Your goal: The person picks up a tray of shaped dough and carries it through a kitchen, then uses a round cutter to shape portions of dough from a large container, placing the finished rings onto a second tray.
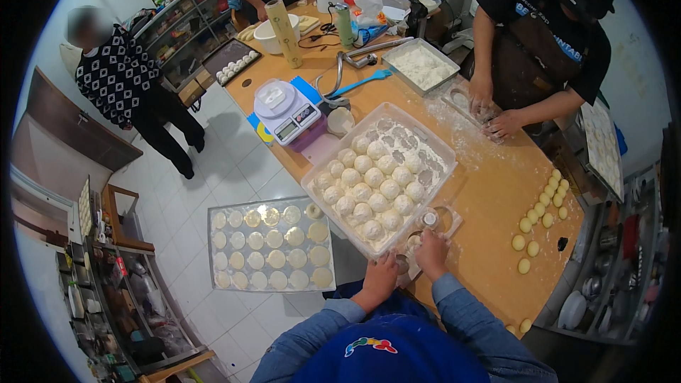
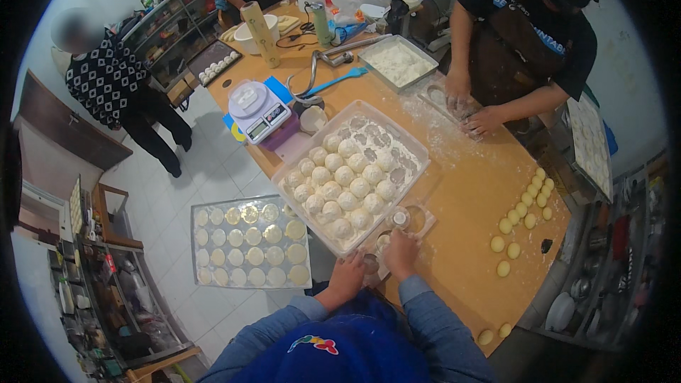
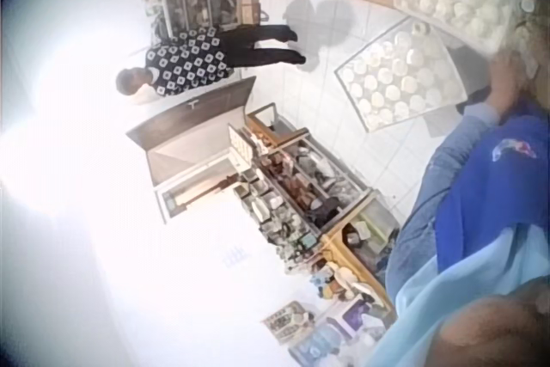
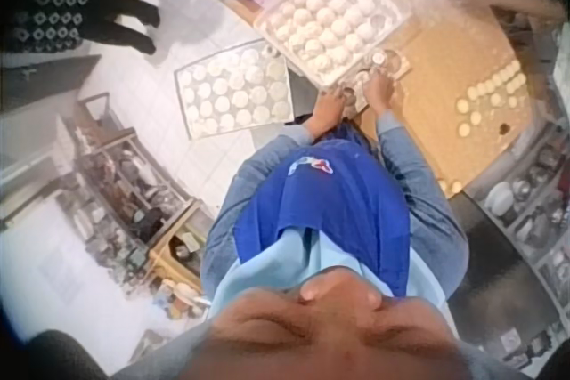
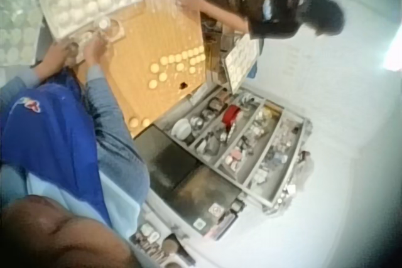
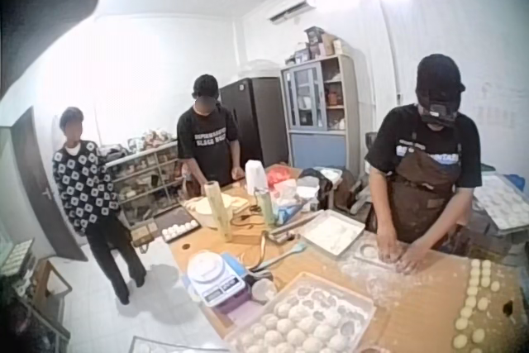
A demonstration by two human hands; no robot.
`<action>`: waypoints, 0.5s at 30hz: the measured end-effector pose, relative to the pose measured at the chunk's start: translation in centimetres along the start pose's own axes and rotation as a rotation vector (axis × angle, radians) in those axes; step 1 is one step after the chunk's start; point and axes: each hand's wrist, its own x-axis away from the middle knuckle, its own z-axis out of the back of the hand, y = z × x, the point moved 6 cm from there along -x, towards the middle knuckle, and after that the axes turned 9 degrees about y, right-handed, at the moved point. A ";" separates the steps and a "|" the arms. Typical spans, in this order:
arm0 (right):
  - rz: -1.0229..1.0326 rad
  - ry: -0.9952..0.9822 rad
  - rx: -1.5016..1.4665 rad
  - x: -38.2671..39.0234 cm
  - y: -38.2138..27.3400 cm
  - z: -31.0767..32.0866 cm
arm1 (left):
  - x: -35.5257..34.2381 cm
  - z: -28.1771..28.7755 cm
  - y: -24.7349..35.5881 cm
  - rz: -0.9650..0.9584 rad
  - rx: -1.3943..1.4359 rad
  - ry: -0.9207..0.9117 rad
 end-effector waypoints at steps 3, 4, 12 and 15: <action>0.004 0.025 0.000 0.3 0.0 -0.3 | -0.1 0.6 0.1 0.023 0.027 -0.020; 0.008 0.040 -0.043 0.4 -0.2 -0.3 | 0.1 0.8 0.1 0.007 0.027 -0.016; -0.291 0.084 -0.745 -0.2 0.5 2.4 | -1.9 3.4 -0.9 0.236 0.685 0.038; -0.334 -0.050 -1.113 -2.0 -2.6 4.2 | -4.2 5.2 -3.0 0.491 1.241 0.197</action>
